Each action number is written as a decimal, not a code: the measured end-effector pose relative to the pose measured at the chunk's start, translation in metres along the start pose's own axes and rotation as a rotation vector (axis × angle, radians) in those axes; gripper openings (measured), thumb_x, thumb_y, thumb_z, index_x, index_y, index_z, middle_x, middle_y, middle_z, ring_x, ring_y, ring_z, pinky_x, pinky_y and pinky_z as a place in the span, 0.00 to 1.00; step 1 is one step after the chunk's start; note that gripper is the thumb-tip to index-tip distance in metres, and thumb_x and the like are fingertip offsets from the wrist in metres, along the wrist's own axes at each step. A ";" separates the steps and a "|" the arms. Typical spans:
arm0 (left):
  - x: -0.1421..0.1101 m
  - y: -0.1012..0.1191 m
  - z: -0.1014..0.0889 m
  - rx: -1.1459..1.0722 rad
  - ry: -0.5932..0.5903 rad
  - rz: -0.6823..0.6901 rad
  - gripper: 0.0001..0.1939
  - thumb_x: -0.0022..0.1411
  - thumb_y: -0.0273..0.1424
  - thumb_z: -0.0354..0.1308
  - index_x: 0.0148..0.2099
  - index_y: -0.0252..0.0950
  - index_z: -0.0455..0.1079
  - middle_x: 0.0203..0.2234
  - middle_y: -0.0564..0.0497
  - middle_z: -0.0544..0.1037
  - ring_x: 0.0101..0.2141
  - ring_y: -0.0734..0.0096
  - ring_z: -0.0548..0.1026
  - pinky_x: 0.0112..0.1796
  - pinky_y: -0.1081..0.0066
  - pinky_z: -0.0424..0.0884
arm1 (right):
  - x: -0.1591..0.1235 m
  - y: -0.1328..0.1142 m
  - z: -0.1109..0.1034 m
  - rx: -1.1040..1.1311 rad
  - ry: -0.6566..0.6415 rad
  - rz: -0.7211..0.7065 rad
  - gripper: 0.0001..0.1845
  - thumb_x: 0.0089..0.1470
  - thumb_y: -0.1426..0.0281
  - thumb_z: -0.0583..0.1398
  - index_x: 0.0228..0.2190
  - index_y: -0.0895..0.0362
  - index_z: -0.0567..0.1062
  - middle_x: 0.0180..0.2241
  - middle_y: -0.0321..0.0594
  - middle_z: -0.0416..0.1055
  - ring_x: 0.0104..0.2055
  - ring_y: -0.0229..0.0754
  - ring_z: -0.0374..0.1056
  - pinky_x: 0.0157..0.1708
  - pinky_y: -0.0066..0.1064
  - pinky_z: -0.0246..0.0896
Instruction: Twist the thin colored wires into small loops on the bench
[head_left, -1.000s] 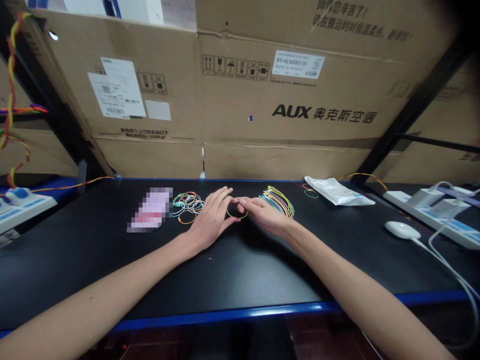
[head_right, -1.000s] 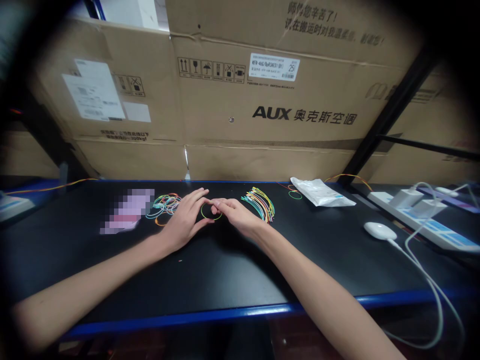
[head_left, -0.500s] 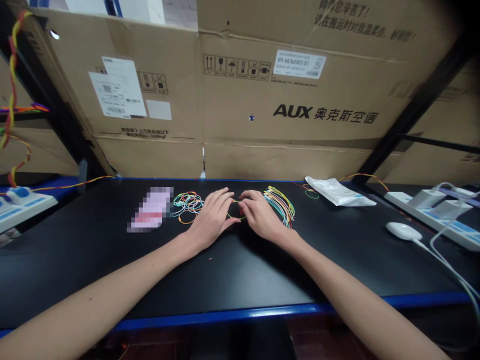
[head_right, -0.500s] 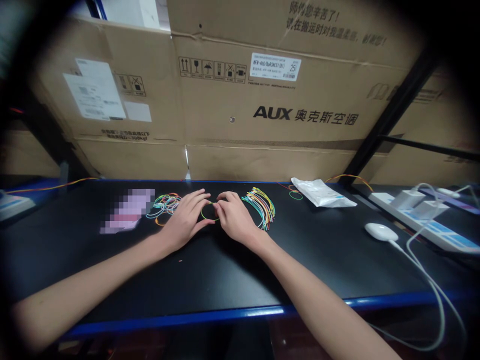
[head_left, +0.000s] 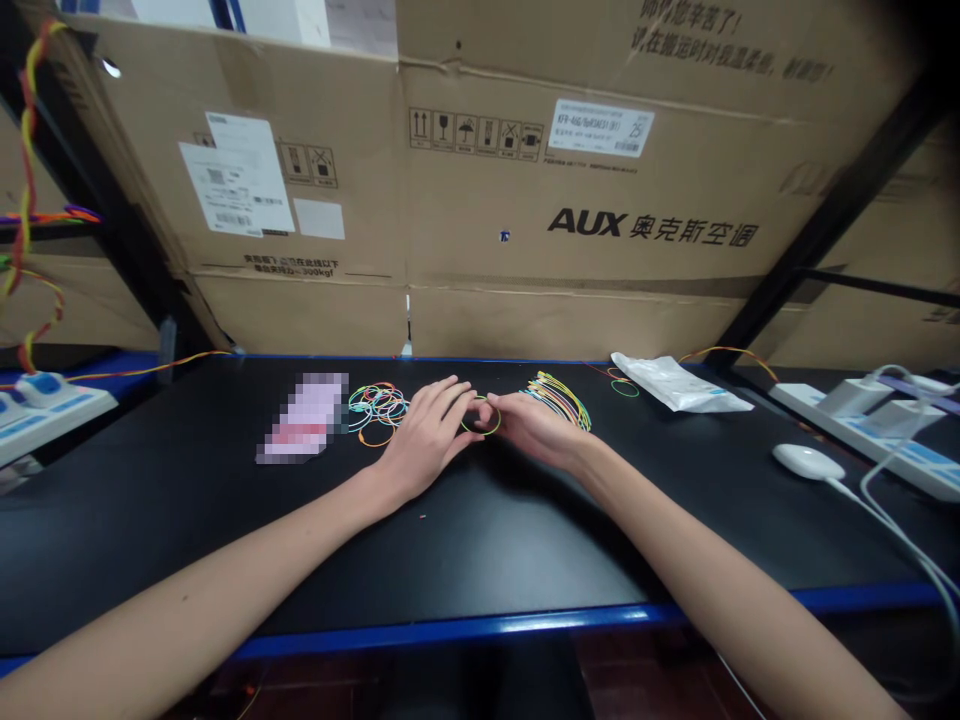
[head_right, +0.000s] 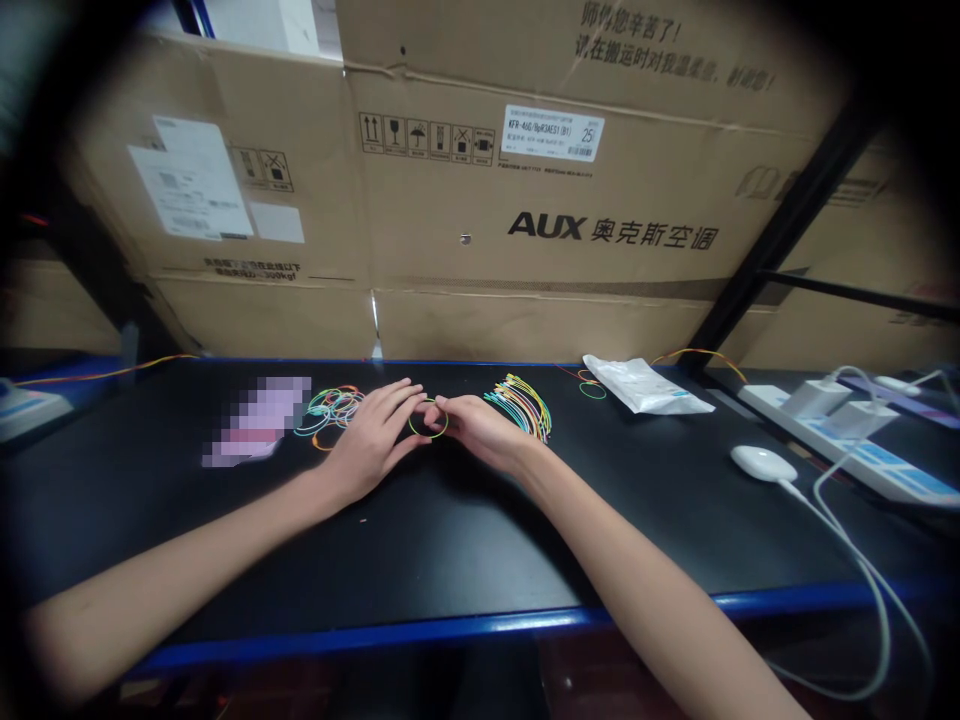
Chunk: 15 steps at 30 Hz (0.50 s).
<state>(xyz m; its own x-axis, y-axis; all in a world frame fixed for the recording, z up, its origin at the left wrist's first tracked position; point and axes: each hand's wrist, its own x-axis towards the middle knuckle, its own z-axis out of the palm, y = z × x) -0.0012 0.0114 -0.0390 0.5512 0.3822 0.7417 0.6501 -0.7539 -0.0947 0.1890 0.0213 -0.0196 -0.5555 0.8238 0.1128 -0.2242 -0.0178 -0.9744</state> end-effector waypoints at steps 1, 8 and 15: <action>0.000 0.000 0.000 0.003 0.004 0.010 0.22 0.63 0.34 0.55 0.57 0.29 0.59 0.51 0.36 0.70 0.57 0.51 0.64 0.53 0.51 0.66 | 0.000 0.000 0.000 0.000 -0.005 -0.004 0.16 0.56 0.63 0.57 0.20 0.56 0.72 0.28 0.38 0.66 0.36 0.41 0.61 0.42 0.34 0.57; 0.000 0.000 0.001 -0.019 -0.047 0.013 0.22 0.61 0.36 0.57 0.54 0.29 0.61 0.48 0.38 0.72 0.55 0.50 0.66 0.52 0.51 0.66 | -0.001 -0.003 -0.004 -0.567 0.007 -0.117 0.19 0.61 0.61 0.51 0.22 0.56 0.69 0.28 0.38 0.68 0.37 0.42 0.63 0.45 0.36 0.55; -0.004 -0.002 0.006 0.014 -0.117 -0.012 0.21 0.61 0.40 0.56 0.51 0.31 0.63 0.47 0.38 0.72 0.52 0.52 0.69 0.52 0.49 0.64 | -0.005 0.000 0.003 -1.367 0.119 -0.420 0.20 0.61 0.73 0.48 0.23 0.58 0.73 0.40 0.49 0.72 0.50 0.48 0.62 0.54 0.41 0.53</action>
<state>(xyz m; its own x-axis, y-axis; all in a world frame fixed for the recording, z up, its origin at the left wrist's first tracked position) -0.0011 0.0143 -0.0454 0.6005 0.4513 0.6601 0.6634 -0.7420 -0.0961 0.1893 0.0156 -0.0192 -0.5580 0.6745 0.4834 0.6180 0.7266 -0.3003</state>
